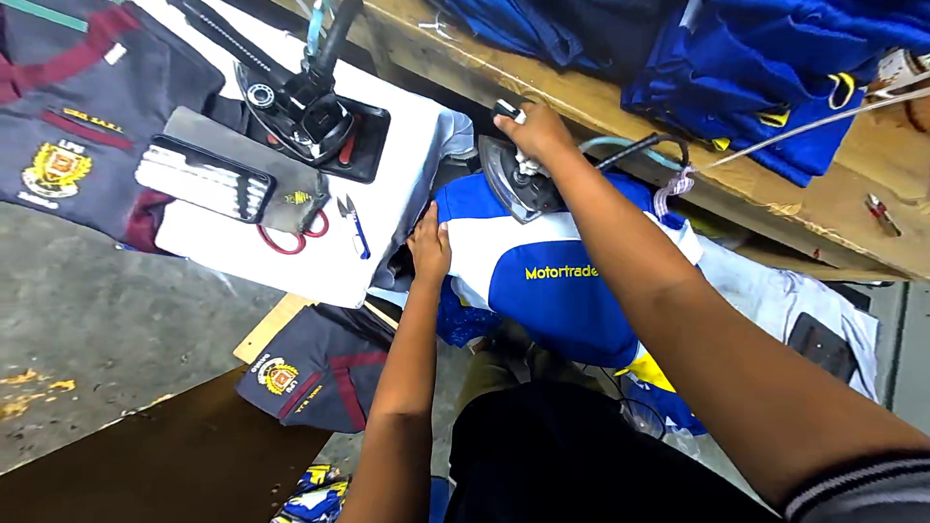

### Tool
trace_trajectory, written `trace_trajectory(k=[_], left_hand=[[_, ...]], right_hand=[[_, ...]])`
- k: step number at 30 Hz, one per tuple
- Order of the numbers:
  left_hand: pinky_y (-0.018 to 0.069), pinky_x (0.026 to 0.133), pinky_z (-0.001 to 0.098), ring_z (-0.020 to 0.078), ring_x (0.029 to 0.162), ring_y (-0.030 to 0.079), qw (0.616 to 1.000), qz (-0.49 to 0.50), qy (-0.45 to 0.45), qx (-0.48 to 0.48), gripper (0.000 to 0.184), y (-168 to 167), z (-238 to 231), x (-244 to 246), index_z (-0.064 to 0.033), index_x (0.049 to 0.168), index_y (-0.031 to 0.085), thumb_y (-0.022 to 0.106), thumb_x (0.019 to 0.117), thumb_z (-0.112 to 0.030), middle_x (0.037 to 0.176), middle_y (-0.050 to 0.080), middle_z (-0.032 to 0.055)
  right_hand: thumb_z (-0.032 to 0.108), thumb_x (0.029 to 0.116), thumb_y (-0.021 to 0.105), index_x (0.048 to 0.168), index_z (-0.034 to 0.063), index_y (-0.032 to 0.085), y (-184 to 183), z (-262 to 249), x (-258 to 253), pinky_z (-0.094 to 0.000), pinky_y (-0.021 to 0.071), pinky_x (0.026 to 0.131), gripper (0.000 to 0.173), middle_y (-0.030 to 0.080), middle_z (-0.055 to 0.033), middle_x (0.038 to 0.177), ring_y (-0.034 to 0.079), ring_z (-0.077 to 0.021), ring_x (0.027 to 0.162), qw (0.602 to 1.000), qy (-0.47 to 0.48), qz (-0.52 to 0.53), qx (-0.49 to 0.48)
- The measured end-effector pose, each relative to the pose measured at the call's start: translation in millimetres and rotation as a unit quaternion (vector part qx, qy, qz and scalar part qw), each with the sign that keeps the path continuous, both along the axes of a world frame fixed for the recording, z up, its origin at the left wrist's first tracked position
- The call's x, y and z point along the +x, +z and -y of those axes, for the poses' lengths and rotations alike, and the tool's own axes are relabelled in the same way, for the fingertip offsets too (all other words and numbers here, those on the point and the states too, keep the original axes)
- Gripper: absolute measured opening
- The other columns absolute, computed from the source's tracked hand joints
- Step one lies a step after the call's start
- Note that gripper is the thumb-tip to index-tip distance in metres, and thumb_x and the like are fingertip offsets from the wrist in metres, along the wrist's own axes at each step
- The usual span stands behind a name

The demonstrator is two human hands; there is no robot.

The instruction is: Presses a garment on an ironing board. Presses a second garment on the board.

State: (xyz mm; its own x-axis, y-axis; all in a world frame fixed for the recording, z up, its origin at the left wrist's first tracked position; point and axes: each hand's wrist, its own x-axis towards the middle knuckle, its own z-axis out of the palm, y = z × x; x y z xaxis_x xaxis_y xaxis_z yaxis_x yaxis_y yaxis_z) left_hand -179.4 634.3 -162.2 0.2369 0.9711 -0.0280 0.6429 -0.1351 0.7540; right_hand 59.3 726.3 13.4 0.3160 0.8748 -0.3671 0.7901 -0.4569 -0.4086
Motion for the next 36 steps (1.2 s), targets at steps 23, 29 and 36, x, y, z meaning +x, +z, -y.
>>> trace_trajectory(k=[23,29,36], left_hand=[[0.0276,0.114,0.0697,0.0431,0.148,0.038,0.998,0.043,0.009,-0.049,0.049,25.3,1.8,-4.0,-0.0059,0.156,0.043,0.037,0.1109,-0.024,0.158,0.042,0.0225],[0.0324,0.122,0.0479,0.036,0.143,0.047,0.989,0.108,0.024,-0.095,0.04,28.9,-6.9,-12.4,0.0024,0.144,0.054,0.041,0.1095,-0.012,0.148,0.053,0.0247],[0.0423,0.114,0.0457,0.0314,0.131,0.058,0.977,0.143,0.063,-0.145,0.035,30.0,-15.2,-15.5,0.0024,0.138,0.059,0.045,0.109,-0.012,0.138,0.061,0.0242]], right_hand=[[0.055,0.105,0.05,0.137,0.0048,0.059,1.2,166.0,6.1,-0.0688,0.0506,0.083,0.06,0.07,-0.0294,0.104,0.068,-0.05,0.099,0.997,-0.062,0.036,-0.036],[0.057,0.1049,0.049,0.136,0.0075,0.061,6.0,116.2,-33.9,-0.066,0.0509,0.085,0.059,0.07,-0.0259,0.109,0.068,-0.0463,0.105,0.998,-0.017,0.036,-0.043],[0.057,0.1047,0.049,0.141,0.0093,0.058,6.1,85.4,-41.8,-0.0656,0.0508,0.088,0.06,0.07,-0.0248,0.113,0.067,-0.0449,0.107,0.996,0.071,0.029,-0.046]])
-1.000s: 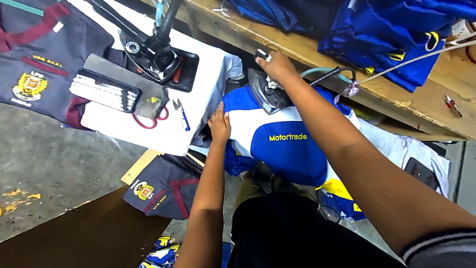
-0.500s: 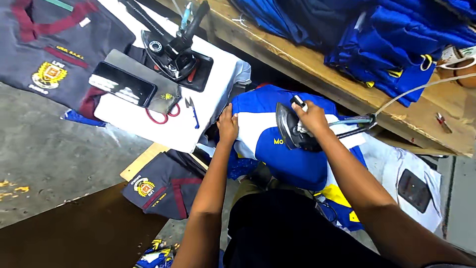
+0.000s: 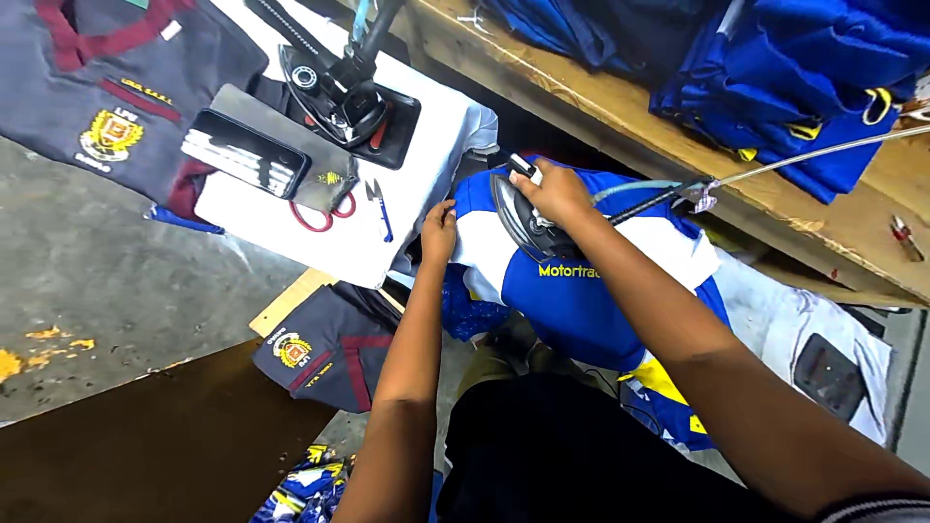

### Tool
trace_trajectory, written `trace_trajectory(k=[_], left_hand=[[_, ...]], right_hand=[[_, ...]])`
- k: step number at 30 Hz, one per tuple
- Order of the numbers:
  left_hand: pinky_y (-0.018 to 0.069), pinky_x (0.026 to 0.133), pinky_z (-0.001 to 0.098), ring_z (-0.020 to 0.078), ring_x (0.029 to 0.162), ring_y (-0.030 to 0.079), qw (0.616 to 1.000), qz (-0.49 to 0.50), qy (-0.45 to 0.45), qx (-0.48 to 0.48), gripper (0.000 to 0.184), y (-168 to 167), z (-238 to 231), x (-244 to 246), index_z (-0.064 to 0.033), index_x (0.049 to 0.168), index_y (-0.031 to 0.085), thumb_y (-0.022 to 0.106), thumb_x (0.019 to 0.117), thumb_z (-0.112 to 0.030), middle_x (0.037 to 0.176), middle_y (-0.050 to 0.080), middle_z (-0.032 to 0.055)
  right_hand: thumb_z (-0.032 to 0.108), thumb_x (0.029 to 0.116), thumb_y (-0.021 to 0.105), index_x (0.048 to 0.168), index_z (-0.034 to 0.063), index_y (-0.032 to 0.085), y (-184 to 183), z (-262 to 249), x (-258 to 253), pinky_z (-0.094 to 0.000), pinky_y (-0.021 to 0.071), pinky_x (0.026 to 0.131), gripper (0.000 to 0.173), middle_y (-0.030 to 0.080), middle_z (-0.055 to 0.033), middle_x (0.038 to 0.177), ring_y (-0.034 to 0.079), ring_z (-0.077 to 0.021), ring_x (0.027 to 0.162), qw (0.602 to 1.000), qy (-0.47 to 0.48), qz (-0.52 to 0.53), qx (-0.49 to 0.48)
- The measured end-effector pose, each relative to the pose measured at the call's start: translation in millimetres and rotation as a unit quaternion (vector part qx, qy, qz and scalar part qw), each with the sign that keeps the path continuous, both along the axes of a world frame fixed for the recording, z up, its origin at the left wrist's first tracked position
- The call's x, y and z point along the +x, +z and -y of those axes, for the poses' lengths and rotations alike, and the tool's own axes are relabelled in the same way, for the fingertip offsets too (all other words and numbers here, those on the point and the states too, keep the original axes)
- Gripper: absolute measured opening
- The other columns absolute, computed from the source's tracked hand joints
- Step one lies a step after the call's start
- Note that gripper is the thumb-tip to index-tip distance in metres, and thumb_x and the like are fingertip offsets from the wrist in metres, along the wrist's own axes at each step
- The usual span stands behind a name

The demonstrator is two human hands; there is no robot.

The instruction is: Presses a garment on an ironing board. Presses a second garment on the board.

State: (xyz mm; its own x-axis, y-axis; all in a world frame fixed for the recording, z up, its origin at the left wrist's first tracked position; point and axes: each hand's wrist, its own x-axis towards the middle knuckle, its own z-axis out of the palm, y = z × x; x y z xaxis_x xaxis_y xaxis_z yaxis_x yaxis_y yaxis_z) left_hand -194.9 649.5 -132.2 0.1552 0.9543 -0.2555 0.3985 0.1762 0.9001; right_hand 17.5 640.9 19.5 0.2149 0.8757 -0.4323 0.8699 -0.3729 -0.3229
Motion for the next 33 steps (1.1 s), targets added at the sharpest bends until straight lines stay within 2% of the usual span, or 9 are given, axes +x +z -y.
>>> trace_trajectory(k=[2,5,9,13,19,23,27,33], left_hand=[[0.0438,0.112,0.0445,0.0307,0.128,0.06,1.0,0.002,-0.001,-0.001,0.035,1.5,-0.1,-2.2,0.003,0.137,0.06,0.047,0.1081,-0.01,0.135,0.063,0.0237],[0.0455,0.111,0.0447,0.0314,0.125,0.063,1.0,0.014,-0.001,-0.001,0.034,2.4,2.5,-3.5,0.0055,0.136,0.059,0.049,0.1071,-0.009,0.133,0.064,0.0249],[0.0458,0.11,0.0421,0.0293,0.124,0.063,1.0,0.017,0.007,0.0,0.034,-0.7,2.6,-2.2,0.0053,0.136,0.06,0.049,0.1069,-0.008,0.132,0.065,0.0237],[0.0448,0.111,0.0413,0.0286,0.126,0.062,0.999,0.03,0.026,-0.004,0.034,-5.2,5.7,-4.1,0.0044,0.137,0.059,0.048,0.1076,-0.009,0.133,0.064,0.0238],[0.044,0.112,0.0458,0.0338,0.129,0.058,0.991,0.052,0.105,-0.063,0.04,-26.6,38.0,-21.5,0.0077,0.141,0.052,0.047,0.1081,-0.014,0.138,0.058,0.0277],[0.0448,0.109,0.0476,0.0348,0.127,0.058,0.985,0.059,0.12,-0.105,0.039,-41.9,62.0,-27.7,0.0087,0.14,0.052,0.047,0.1086,-0.014,0.137,0.058,0.029],[0.0417,0.113,0.0482,0.0348,0.132,0.055,0.984,0.072,0.124,-0.105,0.042,-33.8,66.4,-16.9,0.0079,0.142,0.051,0.044,0.1103,-0.019,0.139,0.057,0.0289],[0.0408,0.113,0.0492,0.0361,0.132,0.054,0.988,0.053,0.116,-0.083,0.042,-25.4,64.4,-26.2,0.0069,0.14,0.053,0.045,0.11,-0.021,0.139,0.056,0.0284]], right_hand=[[0.056,0.1041,0.051,0.137,0.0099,0.061,-4.0,12.6,4.5,-0.0666,0.0517,0.084,0.058,0.071,-0.0253,0.107,0.069,-0.0462,0.102,0.999,0.051,0.008,0.001],[0.056,0.1034,0.053,0.135,0.0088,0.063,-4.8,15.7,2.0,-0.0672,0.0512,0.082,0.058,0.071,-0.0259,0.106,0.069,-0.0471,0.1,0.998,0.063,0.015,0.007],[0.056,0.1035,0.052,0.137,0.0085,0.061,-2.7,-23.8,-18.7,-0.0667,0.0503,0.089,0.059,0.07,-0.025,0.115,0.067,-0.0449,0.109,0.999,0.036,-0.006,0.02],[0.056,0.1042,0.05,0.139,0.0071,0.059,0.7,-51.4,-38.8,-0.0635,0.0504,0.093,0.061,0.068,-0.0236,0.121,0.066,-0.0418,0.115,0.998,0.056,-0.02,0.02],[0.058,0.1035,0.05,0.141,0.0084,0.059,-5.0,-6.2,-20.1,-0.0678,0.0505,0.088,0.063,0.069,-0.0261,0.116,0.067,-0.0464,0.109,0.992,0.127,0.003,-0.007],[0.059,0.1031,0.05,0.138,0.0105,0.06,-4.2,7.7,-17.7,-0.0674,0.0511,0.084,0.061,0.07,-0.0255,0.11,0.068,-0.0464,0.104,0.992,0.123,0.018,-0.01],[0.058,0.1033,0.051,0.142,0.0101,0.058,-2.6,-2.5,-26.8,-0.0669,0.0506,0.088,0.062,0.069,-0.0255,0.115,0.067,-0.0459,0.108,0.99,0.139,0.005,-0.012],[0.056,0.1026,0.053,0.133,0.0115,0.064,-0.4,31.9,-9.7,-0.066,0.052,0.079,0.055,0.071,-0.0233,0.1,0.07,-0.0452,0.096,0.974,0.223,0.005,-0.027]])
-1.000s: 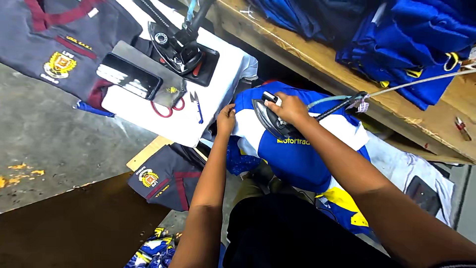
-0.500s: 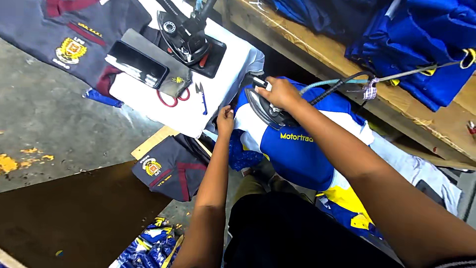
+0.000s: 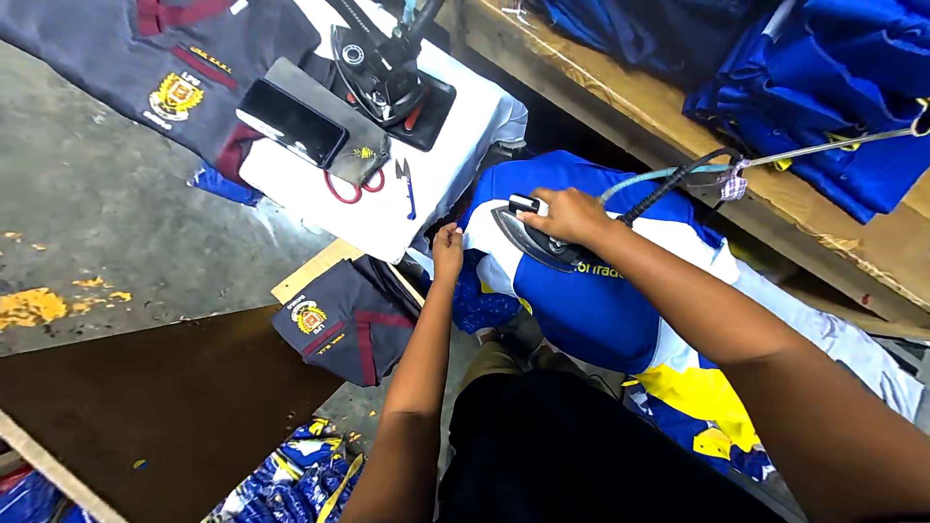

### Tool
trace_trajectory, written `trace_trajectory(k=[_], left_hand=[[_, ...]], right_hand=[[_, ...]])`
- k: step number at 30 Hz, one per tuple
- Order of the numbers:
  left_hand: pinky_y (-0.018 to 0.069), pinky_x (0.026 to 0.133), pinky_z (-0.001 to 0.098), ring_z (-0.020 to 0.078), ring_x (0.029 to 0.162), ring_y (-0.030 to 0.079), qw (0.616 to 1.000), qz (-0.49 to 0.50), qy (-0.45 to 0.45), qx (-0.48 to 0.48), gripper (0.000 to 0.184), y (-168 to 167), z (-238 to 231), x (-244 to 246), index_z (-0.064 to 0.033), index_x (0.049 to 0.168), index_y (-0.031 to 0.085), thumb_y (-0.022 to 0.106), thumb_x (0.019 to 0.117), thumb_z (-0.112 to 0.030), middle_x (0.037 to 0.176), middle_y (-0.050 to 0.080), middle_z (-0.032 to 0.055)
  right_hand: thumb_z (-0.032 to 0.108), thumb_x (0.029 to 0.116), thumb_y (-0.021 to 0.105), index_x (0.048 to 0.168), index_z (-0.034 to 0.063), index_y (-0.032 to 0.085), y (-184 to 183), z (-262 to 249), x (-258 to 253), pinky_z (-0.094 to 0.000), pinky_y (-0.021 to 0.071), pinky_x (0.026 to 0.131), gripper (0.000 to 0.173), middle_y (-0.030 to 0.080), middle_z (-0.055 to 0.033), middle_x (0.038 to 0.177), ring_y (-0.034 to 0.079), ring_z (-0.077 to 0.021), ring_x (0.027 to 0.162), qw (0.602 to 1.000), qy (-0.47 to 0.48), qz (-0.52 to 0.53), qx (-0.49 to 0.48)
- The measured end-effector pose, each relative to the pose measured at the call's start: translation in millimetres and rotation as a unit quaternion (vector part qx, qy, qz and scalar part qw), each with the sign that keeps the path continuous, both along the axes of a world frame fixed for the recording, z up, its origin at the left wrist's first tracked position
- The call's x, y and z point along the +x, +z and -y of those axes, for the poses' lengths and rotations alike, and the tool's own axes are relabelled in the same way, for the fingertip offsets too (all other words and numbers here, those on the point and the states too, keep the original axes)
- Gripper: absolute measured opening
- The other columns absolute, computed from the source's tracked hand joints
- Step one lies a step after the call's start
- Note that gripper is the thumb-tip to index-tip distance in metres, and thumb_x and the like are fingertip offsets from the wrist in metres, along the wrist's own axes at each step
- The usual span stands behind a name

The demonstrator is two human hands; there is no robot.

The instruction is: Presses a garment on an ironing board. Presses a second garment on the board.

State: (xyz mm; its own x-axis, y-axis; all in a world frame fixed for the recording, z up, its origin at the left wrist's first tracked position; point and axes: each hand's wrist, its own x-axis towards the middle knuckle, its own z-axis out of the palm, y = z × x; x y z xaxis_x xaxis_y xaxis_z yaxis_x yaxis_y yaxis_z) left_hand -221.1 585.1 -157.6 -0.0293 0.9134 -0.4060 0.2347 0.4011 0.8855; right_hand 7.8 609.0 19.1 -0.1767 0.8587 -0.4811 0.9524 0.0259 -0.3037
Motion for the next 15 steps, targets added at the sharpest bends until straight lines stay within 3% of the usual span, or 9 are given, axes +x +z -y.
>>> trace_trajectory(k=[4,6,9,12,15], left_hand=[[0.0388,0.116,0.0498,0.039,0.135,0.051,0.996,-0.061,-0.033,0.052,0.043,6.1,1.8,-6.3,0.0079,0.143,0.05,0.046,0.109,-0.019,0.142,0.054,0.0304],[0.0323,0.119,0.0555,0.0417,0.141,0.045,0.984,-0.117,-0.069,0.117,0.045,14.3,0.6,-1.9,0.0056,0.146,0.05,0.044,0.1089,-0.02,0.147,0.051,0.0287],[0.0277,0.116,0.0658,0.0438,0.148,0.035,0.958,-0.161,-0.129,0.201,0.049,26.2,-10.0,18.8,-0.0011,0.151,0.047,0.041,0.1088,-0.025,0.159,0.04,0.0245],[0.0254,0.112,0.0714,0.0452,0.152,0.028,0.929,-0.208,-0.19,0.241,0.054,17.8,-24.8,35.7,-0.0079,0.156,0.044,0.037,0.1093,-0.033,0.167,0.028,0.0217],[0.0226,0.112,0.0732,0.0431,0.154,0.024,0.917,-0.24,-0.221,0.23,0.058,-1.2,-30.5,36.6,-0.0107,0.16,0.037,0.031,0.1106,-0.04,0.168,0.026,0.0187]], right_hand=[[0.056,0.1023,0.055,0.136,0.0128,0.064,6.6,51.5,22.4,-0.0683,0.0516,0.078,0.055,0.072,-0.0244,0.101,0.07,-0.0475,0.096,0.998,-0.06,0.014,0.003],[0.052,0.1024,0.058,0.135,0.0097,0.065,5.7,85.3,36.6,-0.0691,0.0516,0.076,0.054,0.072,-0.0257,0.099,0.07,-0.0487,0.091,0.992,-0.119,0.007,0.032],[0.048,0.103,0.059,0.137,0.008,0.063,2.8,129.9,62.6,-0.0692,0.0513,0.081,0.053,0.072,-0.0272,0.101,0.07,-0.0492,0.093,0.97,-0.241,0.0,0.031],[0.047,0.103,0.06,0.136,0.0074,0.064,-8.6,164.8,82.1,-0.0695,0.0508,0.08,0.052,0.072,-0.028,0.098,0.07,-0.0501,0.091,0.939,-0.341,0.012,0.041],[0.05,0.1035,0.058,0.135,0.0061,0.064,-9.9,161.8,95.4,-0.0704,0.0495,0.082,0.054,0.071,-0.0294,0.099,0.069,-0.0516,0.094,0.909,-0.414,0.028,0.032]])
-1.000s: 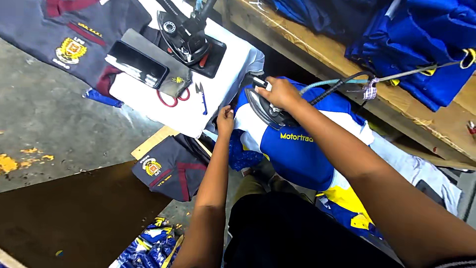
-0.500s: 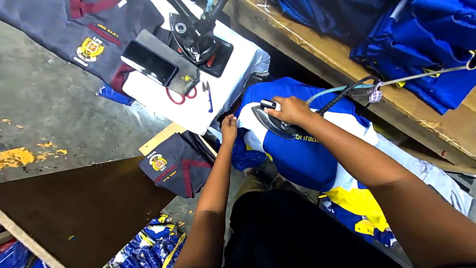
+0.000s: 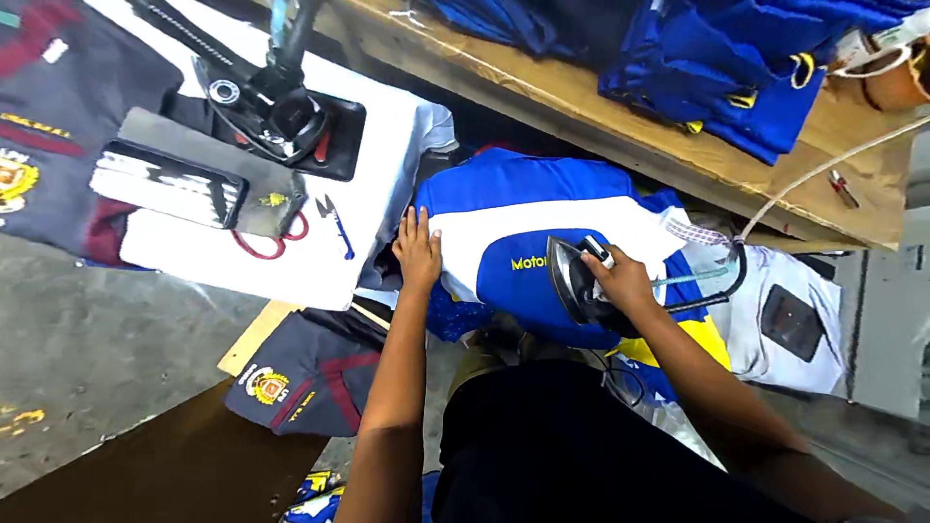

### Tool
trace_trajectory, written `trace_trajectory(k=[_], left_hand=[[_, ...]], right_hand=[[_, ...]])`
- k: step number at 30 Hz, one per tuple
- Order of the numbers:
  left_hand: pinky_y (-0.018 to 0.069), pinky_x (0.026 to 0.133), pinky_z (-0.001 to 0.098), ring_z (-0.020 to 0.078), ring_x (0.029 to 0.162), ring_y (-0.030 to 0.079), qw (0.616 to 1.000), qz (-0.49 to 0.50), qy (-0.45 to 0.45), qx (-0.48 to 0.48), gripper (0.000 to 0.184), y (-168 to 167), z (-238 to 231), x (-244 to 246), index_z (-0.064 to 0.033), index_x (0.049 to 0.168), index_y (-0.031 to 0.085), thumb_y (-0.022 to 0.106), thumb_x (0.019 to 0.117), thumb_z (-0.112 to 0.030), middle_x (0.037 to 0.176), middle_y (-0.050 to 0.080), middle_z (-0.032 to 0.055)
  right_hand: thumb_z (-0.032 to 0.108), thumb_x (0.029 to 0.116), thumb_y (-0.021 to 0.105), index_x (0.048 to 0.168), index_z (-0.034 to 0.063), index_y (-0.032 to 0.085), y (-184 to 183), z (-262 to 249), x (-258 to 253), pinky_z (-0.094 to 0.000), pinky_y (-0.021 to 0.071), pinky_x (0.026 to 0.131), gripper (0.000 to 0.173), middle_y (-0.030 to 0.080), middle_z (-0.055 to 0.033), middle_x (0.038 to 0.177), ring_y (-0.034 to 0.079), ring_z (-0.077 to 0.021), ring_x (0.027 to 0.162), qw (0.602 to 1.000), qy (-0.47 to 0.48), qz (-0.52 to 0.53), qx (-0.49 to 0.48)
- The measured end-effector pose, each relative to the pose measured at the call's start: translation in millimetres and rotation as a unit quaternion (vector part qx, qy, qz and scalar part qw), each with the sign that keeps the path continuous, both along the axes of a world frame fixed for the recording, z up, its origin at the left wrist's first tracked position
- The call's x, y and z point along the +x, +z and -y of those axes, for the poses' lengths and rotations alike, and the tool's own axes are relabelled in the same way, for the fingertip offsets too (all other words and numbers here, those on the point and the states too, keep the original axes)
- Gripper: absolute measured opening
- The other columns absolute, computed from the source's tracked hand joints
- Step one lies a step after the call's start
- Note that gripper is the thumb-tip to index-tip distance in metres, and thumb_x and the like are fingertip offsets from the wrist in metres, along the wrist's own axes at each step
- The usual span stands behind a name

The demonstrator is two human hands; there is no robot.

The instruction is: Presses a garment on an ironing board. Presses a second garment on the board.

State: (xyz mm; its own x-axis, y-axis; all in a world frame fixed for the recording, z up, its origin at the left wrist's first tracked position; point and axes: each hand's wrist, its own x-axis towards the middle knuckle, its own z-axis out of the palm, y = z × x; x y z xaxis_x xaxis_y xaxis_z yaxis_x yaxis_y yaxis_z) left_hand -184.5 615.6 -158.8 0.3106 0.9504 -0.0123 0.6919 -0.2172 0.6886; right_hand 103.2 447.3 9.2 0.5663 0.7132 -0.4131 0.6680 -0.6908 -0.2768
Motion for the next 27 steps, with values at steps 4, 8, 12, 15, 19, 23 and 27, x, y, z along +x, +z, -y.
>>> trace_trajectory(k=[4,8,12,15,19,23,27], left_hand=[[0.023,0.113,0.072,0.0442,0.154,0.026,1.0,-0.002,0.007,0.006,0.059,-4.8,0.6,0.4,-0.0087,0.16,0.036,0.028,0.1105,-0.04,0.167,0.029,0.0206],[0.0227,0.113,0.0723,0.0453,0.153,0.026,1.0,-0.016,0.012,-0.012,0.062,-1.1,0.3,2.1,-0.0108,0.162,0.032,0.024,0.1102,-0.044,0.167,0.027,0.0217],[0.0247,0.111,0.0735,0.0464,0.151,0.029,0.999,-0.042,0.023,-0.015,0.06,3.7,1.8,2.5,-0.0137,0.162,0.033,0.024,0.1102,-0.043,0.165,0.03,0.0232],[0.0254,0.111,0.0731,0.0464,0.151,0.03,0.998,-0.048,0.033,-0.022,0.06,2.2,2.8,1.9,-0.0165,0.162,0.033,0.024,0.1098,-0.043,0.165,0.031,0.0235],[0.0262,0.109,0.074,0.0488,0.149,0.031,0.998,-0.028,0.036,-0.032,0.059,2.2,3.9,2.8,-0.0149,0.162,0.033,0.026,0.1098,-0.042,0.164,0.032,0.0252],[0.0255,0.11,0.0739,0.0474,0.149,0.032,0.998,-0.02,0.034,-0.039,0.06,2.0,2.9,2.4,-0.0163,0.163,0.031,0.025,0.1099,-0.044,0.164,0.032,0.0242],[0.0253,0.109,0.0747,0.0471,0.149,0.032,0.997,-0.032,0.032,-0.055,0.06,6.9,3.5,0.8,-0.0189,0.164,0.029,0.024,0.1099,-0.045,0.165,0.031,0.0227]], right_hand=[[0.053,0.1039,0.054,0.135,0.0035,0.062,0.4,-58.6,18.6,-0.0712,0.0485,0.088,0.059,0.069,-0.031,0.11,0.067,-0.0517,0.104,0.999,-0.034,-0.006,0.018],[0.056,0.1034,0.052,0.133,0.0018,0.062,0.9,-130.6,36.6,-0.0675,0.0479,0.095,0.062,0.068,-0.0283,0.119,0.065,-0.0468,0.114,0.999,-0.017,-0.002,0.049],[0.058,0.1036,0.049,0.137,0.0032,0.06,1.1,-159.2,49.2,-0.066,0.0482,0.096,0.065,0.066,-0.0263,0.126,0.063,-0.0442,0.119,0.997,-0.051,-0.004,0.055],[0.057,0.1038,0.049,0.134,0.0014,0.061,1.4,-135.2,47.5,-0.0664,0.0481,0.095,0.065,0.066,-0.0276,0.123,0.064,-0.045,0.117,0.995,-0.085,-0.001,0.06],[0.055,0.1046,0.051,0.134,-0.0006,0.06,1.9,-103.2,46.1,-0.0678,0.0471,0.095,0.063,0.066,-0.0297,0.121,0.063,-0.0474,0.116,0.993,-0.105,0.005,0.056],[0.055,0.1034,0.053,0.13,-0.0003,0.063,-0.1,-128.4,51.7,-0.0655,0.0471,0.097,0.063,0.066,-0.028,0.121,0.063,-0.0445,0.116,0.995,-0.076,0.0,0.066],[0.058,0.1024,0.053,0.133,0.0024,0.063,0.2,-160.9,51.6,-0.0649,0.0468,0.099,0.064,0.066,-0.0253,0.124,0.063,-0.0421,0.12,0.998,-0.015,-0.022,0.063]])
